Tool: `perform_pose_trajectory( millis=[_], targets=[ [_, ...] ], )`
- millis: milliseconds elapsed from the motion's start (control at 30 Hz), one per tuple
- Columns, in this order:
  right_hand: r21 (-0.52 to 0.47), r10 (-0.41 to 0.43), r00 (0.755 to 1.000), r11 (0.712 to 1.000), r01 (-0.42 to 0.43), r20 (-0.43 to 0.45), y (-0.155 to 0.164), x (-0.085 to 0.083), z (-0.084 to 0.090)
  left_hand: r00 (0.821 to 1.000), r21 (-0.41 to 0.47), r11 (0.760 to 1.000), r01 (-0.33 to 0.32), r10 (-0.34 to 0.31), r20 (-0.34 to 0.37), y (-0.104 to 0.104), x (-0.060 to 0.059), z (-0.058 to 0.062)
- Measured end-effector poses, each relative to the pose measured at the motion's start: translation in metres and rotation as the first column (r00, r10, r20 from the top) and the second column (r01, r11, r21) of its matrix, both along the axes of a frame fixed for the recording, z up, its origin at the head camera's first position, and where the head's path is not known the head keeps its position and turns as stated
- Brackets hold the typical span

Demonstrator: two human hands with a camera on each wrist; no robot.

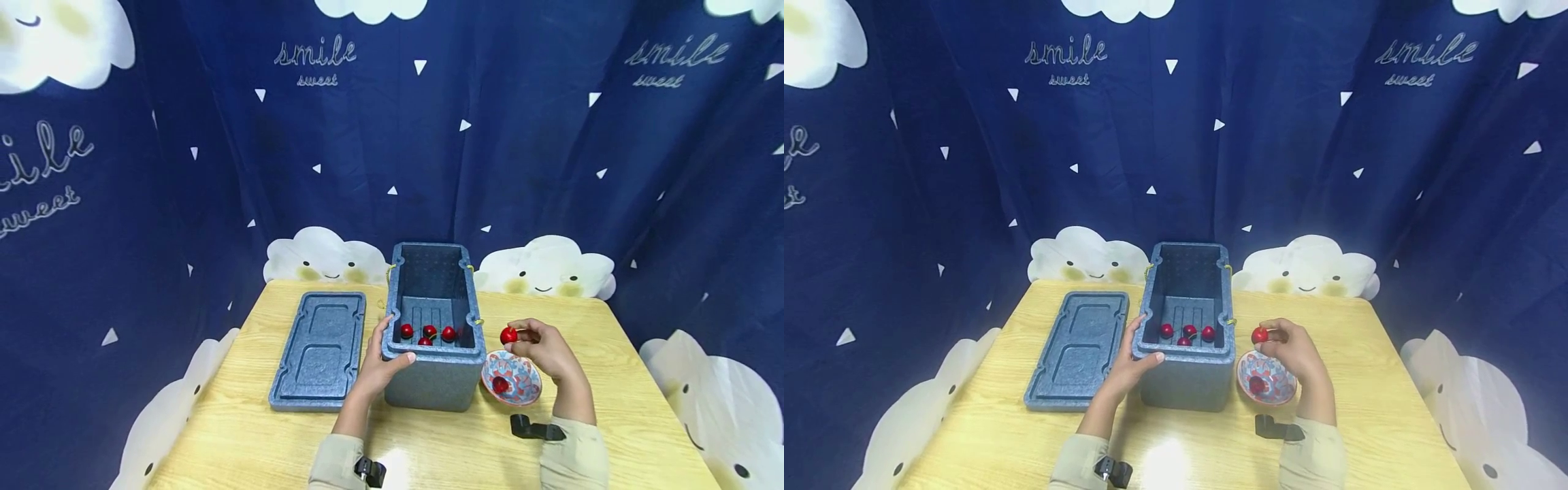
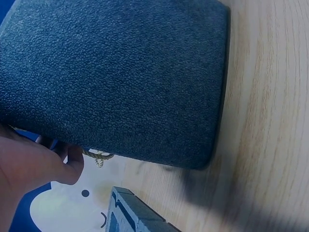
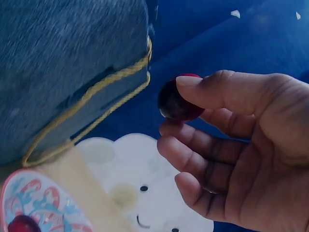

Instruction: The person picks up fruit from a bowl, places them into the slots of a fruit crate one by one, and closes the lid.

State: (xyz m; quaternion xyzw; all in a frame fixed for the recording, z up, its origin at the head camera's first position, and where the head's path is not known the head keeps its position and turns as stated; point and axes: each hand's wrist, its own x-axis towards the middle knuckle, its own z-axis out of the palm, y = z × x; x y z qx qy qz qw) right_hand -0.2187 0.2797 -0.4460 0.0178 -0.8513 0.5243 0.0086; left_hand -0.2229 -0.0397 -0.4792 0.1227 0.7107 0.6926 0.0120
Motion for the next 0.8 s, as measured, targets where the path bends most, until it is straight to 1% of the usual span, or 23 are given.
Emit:
perform_pose_trajectory(
  millis=[167,300,400,433,567,700,800],
  targets=[
    [0.033,0.048,0.999,0.998,-0.047,-0.014,-0.009,-0.008,0.01,1.0,0.023,1.0,0.006,-0.005,-0.014,0.0,-0.002,-0.003],
    [0.045,0.093,0.995,0.995,-0.092,-0.041,-0.013,-0.013,0.019,1.0,0.031,1.0,-0.001,0.001,-0.018,0.001,-0.01,-0.018],
    [0.022,0.135,0.99,0.991,-0.134,-0.05,-0.016,-0.016,0.025,1.0,0.014,1.0,-0.023,0.023,-0.017,0.001,-0.016,-0.03],
    [0.017,0.145,0.988,0.989,-0.144,-0.054,-0.017,-0.017,0.027,0.999,0.008,0.999,-0.031,0.031,-0.017,0.001,-0.016,-0.032],
    [-0.005,0.158,0.985,0.987,-0.159,-0.075,-0.02,-0.02,0.033,0.999,0.005,0.999,-0.041,0.041,-0.02,0.002,-0.016,-0.032],
    [0.009,0.166,0.982,0.986,-0.166,-0.094,-0.024,-0.026,0.037,0.999,0.014,0.999,-0.035,0.035,-0.025,0.003,-0.016,-0.031],
    [0.036,0.193,0.976,0.981,-0.19,-0.106,-0.026,-0.029,0.042,0.999,0.006,0.999,-0.038,0.038,-0.019,0.003,-0.017,-0.031]
  ],
)
